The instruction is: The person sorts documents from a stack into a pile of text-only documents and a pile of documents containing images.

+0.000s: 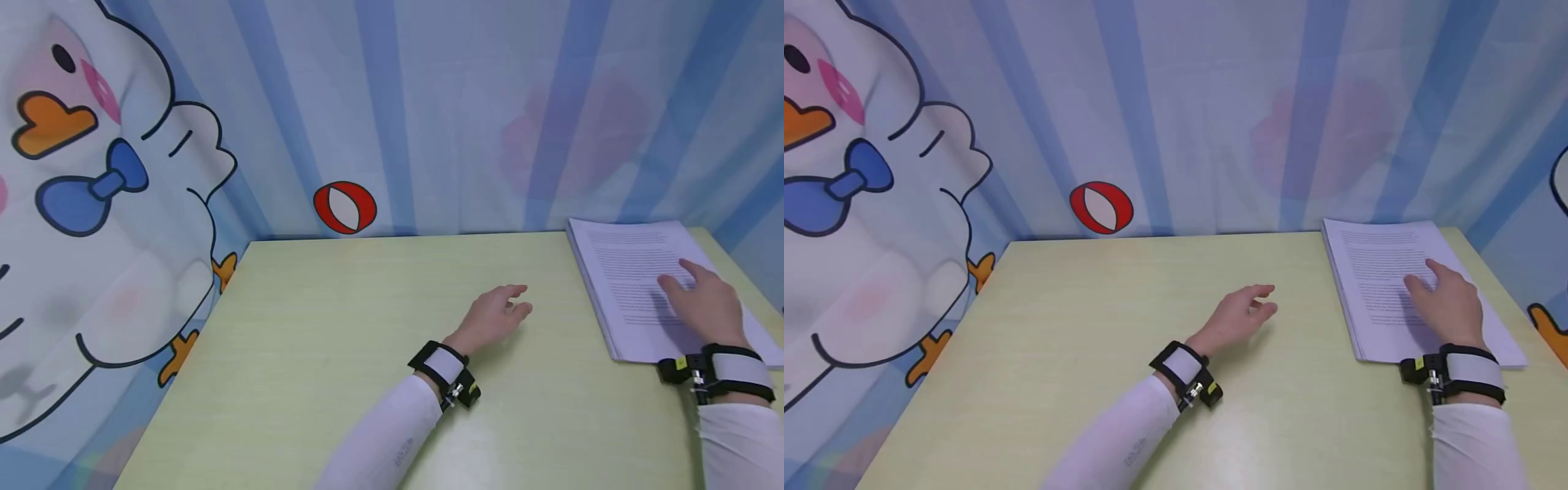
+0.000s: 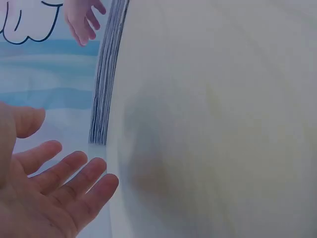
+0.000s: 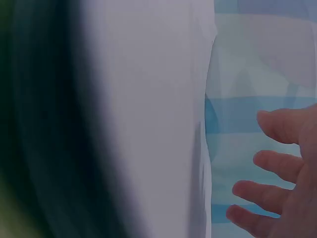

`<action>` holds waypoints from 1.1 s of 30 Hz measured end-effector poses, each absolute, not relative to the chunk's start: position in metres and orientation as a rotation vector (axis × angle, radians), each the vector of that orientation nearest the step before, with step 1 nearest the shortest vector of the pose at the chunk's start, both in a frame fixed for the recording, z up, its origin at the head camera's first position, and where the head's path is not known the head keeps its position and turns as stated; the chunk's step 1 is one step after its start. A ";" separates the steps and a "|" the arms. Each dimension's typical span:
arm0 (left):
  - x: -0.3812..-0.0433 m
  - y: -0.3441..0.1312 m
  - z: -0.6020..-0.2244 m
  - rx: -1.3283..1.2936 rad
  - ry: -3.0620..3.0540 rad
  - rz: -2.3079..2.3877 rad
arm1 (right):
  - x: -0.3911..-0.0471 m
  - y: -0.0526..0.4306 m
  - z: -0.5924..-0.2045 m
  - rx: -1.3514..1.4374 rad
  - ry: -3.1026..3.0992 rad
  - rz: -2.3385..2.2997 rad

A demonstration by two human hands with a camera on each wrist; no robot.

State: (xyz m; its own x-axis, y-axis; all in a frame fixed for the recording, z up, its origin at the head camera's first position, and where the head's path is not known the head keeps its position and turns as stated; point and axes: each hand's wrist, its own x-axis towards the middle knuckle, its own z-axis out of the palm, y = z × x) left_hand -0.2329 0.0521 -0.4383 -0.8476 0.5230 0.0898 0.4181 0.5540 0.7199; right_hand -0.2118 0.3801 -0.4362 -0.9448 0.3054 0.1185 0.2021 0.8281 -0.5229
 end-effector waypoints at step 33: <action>-0.206 0.156 -0.450 0.411 2.148 1.568 | -0.206 0.402 -0.443 -0.668 -2.974 0.755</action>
